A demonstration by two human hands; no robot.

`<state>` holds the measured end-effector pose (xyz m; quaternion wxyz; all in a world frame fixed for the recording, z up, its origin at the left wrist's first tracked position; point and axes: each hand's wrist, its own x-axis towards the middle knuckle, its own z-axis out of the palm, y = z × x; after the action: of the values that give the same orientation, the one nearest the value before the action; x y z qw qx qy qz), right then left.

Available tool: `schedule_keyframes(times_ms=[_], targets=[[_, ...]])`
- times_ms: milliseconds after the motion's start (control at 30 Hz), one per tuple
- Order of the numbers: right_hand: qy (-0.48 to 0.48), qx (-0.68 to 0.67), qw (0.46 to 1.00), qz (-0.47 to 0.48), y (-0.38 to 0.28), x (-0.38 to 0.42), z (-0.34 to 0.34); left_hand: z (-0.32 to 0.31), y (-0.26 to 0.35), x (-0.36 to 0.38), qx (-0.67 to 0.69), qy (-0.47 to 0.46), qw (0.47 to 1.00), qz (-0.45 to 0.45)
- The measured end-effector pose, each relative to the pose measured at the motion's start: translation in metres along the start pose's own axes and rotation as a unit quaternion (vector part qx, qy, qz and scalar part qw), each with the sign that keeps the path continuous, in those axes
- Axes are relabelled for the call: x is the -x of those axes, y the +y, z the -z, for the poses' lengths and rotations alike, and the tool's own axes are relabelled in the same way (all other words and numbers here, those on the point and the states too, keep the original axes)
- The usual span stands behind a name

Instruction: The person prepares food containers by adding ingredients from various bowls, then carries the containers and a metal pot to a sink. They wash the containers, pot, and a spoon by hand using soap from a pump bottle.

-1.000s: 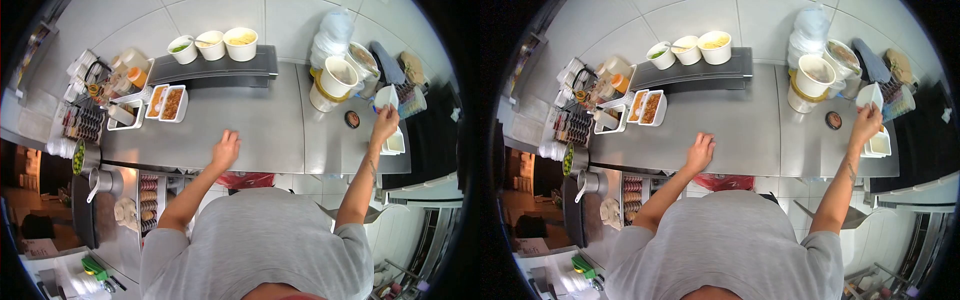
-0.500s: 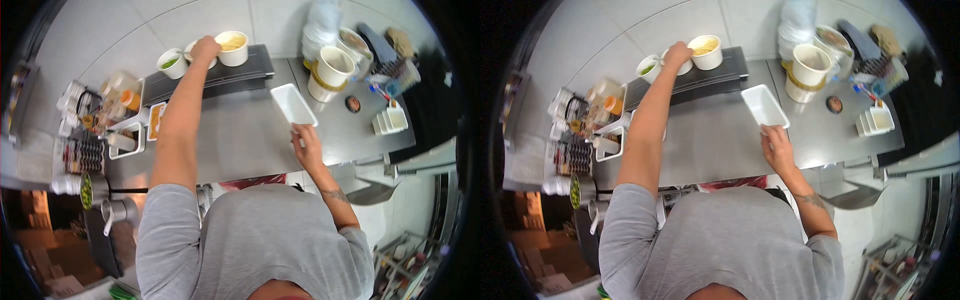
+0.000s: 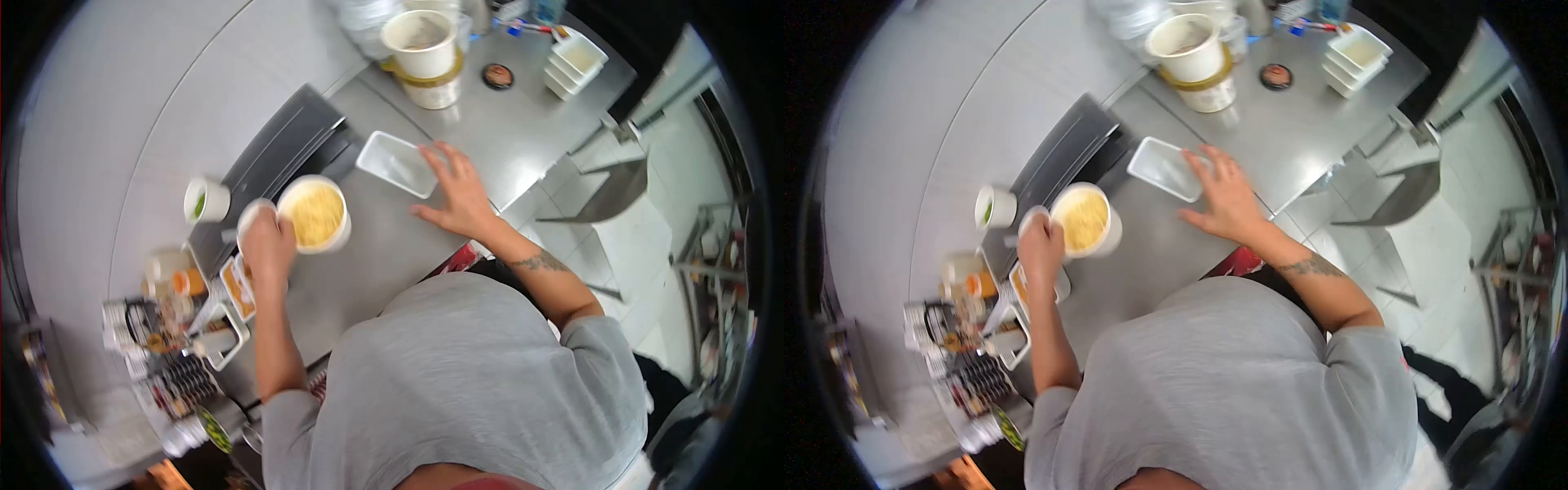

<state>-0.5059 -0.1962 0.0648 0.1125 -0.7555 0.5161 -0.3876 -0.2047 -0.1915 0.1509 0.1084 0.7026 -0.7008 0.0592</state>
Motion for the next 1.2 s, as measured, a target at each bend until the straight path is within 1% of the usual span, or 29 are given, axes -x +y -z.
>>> schedule_keyframes(times_ms=[100, 167, 267, 333, 367, 400, 433, 467, 533, 600, 700, 767, 800, 900, 1000, 1033, 1067, 1100, 1167, 1200], targets=[[-0.014, 0.023, 1.000, -0.013, 0.005, 0.001, -0.020, -0.036, 0.010, 0.043, 0.039, 0.001, 0.999, -0.020], [-0.011, 0.023, 1.000, -0.014, 0.010, -0.001, -0.034, -0.059, 0.009, 0.062, 0.048, -0.030, 0.998, -0.002], [-0.017, -0.009, 0.999, -0.043, 0.012, -0.005, -0.044, -0.053, 0.006, 0.060, 0.099, -0.147, 0.983, 0.057], [-0.004, 0.002, 0.999, -0.040, 0.013, -0.005, -0.041, -0.030, -0.006, 0.042, 0.179, -0.122, 0.976, 0.020], [0.000, 0.003, 0.999, -0.033, 0.011, -0.006, -0.041, -0.025, -0.026, 0.028, 0.155, -0.060, 0.986, 0.016], [0.002, 0.004, 0.999, -0.049, 0.009, -0.008, -0.038, 0.001, -0.023, 0.010, 0.115, 0.010, 0.993, 0.029], [0.001, 0.003, 0.998, -0.061, 0.008, -0.007, -0.032, 0.011, -0.044, -0.006, 0.065, 0.109, 0.992, 0.001], [-0.002, 0.002, 0.998, -0.069, 0.008, -0.006, -0.027, 0.021, -0.057, -0.021, 0.001, 0.158, 0.986, 0.043], [0.000, -0.029, 0.997, -0.073, 0.014, -0.006, -0.021, 0.021, -0.099, -0.045, -0.075, 0.168, 0.978, 0.098], [-0.006, -0.043, 0.995, -0.093, 0.019, -0.004, -0.015, 0.013, -0.132, -0.056, -0.101, 0.069, 0.981, 0.149], [-0.027, -0.020, 0.994, -0.101, 0.020, -0.001, -0.006, -0.005, -0.145, -0.052, -0.092, 0.104, 0.983, 0.120], [-0.027, -0.029, 0.995, -0.095, 0.019, 0.001, -0.005, -0.008, -0.146, -0.050, -0.092, 0.135, 0.980, 0.112], [-0.026, -0.033, 0.995, -0.094, 0.019, 0.002, -0.005, -0.007, -0.144, -0.046, -0.092, 0.150, 0.979, 0.106], [-0.013, -0.031, 0.997, -0.063, 0.018, -0.001, -0.001, 0.007, -0.127, -0.035, -0.019, 0.196, 0.979, 0.056], [0.025, -0.038, 0.998, -0.054, 0.019, -0.009, 0.004, 0.024, -0.067, -0.015, 0.002, 0.195, 0.980, -0.027], [0.036, -0.038, 0.997, -0.052, 0.018, -0.012, 0.007, 0.022, -0.045, -0.009, 0.024, 0.196, 0.979, -0.049], [0.048, -0.038, 0.997, -0.050, 0.017, -0.016, 0.011, 0.020, -0.022, -0.006, 0.086, 0.191, 0.975, -0.075], [0.059, -0.038, 0.996, -0.047, 0.017, -0.021, 0.015, 0.015, -0.003, -0.005, 0.104, 0.185, 0.971, -0.114], [0.075, -0.023, 0.996, -0.035, 0.014, -0.030, 0.024, -0.013, 0.034, -0.004, 0.117, 0.153, 0.969, -0.156], [0.081, -0.017, 0.996, -0.030, 0.012, -0.032, 0.027, -0.031, 0.049, -0.005, 0.090, 0.151, 0.963, -0.203]])
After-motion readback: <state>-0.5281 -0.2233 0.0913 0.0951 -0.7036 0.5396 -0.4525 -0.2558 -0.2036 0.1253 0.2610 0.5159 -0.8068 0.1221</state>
